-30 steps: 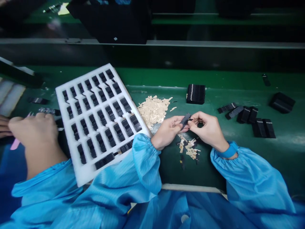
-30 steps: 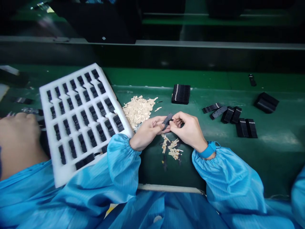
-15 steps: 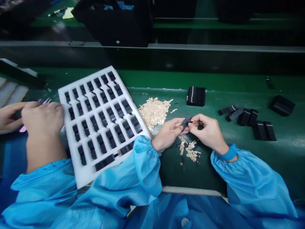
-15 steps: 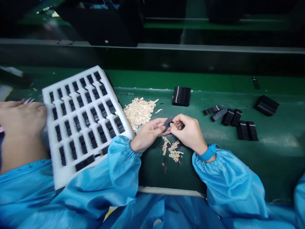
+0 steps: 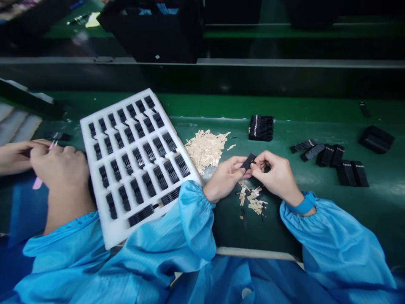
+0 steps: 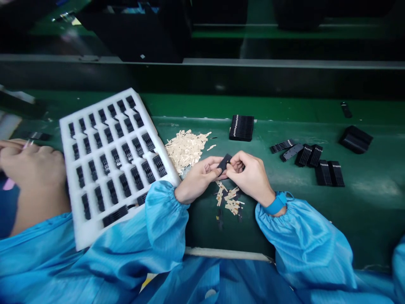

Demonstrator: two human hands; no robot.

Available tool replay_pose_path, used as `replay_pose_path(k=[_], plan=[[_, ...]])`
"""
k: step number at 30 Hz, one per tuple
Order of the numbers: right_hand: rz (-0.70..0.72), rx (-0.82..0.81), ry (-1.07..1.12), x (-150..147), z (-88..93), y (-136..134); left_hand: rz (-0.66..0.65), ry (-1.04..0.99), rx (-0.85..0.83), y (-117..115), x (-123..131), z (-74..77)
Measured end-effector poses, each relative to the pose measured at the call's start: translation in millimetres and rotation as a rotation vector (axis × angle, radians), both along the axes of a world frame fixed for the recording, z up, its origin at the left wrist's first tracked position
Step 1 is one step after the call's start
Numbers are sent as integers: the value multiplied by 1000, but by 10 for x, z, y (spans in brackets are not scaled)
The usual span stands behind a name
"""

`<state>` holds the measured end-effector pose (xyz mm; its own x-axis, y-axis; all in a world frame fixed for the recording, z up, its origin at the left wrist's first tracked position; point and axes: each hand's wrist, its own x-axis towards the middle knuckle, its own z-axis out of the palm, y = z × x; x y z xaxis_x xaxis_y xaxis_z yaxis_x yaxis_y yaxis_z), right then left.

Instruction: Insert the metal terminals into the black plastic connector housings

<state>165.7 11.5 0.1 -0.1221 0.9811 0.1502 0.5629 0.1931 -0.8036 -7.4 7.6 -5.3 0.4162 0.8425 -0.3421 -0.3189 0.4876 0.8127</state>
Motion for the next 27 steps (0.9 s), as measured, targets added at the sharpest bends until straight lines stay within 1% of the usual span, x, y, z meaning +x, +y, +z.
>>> replay_pose_path(k=[5, 8, 10, 13, 15, 17, 19, 23, 27], plan=[[-6, 12, -31, -35, 34, -19, 30, 80, 86, -17, 38, -41], [11, 106, -148, -23, 46, -34, 66, 153, 82, -15, 56, -42], [-14, 166, -189, -3, 54, -41, 78, 170, 57, -6, 57, -20], [-49, 178, -115, 8, 68, -46, 79, 178, 89, 1, 40, 27], [-29, 177, -75, -9, 72, -50, 62, 223, 155, -7, 24, 43], [-5, 189, -82, -34, 65, -54, 35, 267, 197, -25, 16, 35], [12, 203, -99, -55, 50, -62, 23, 264, 188, -45, 19, 7], [13, 224, -115, -70, 31, -84, 46, 211, 138, -63, 41, -45], [49, 224, -102, -95, 45, -97, 100, 259, 145, -59, 39, -43]])
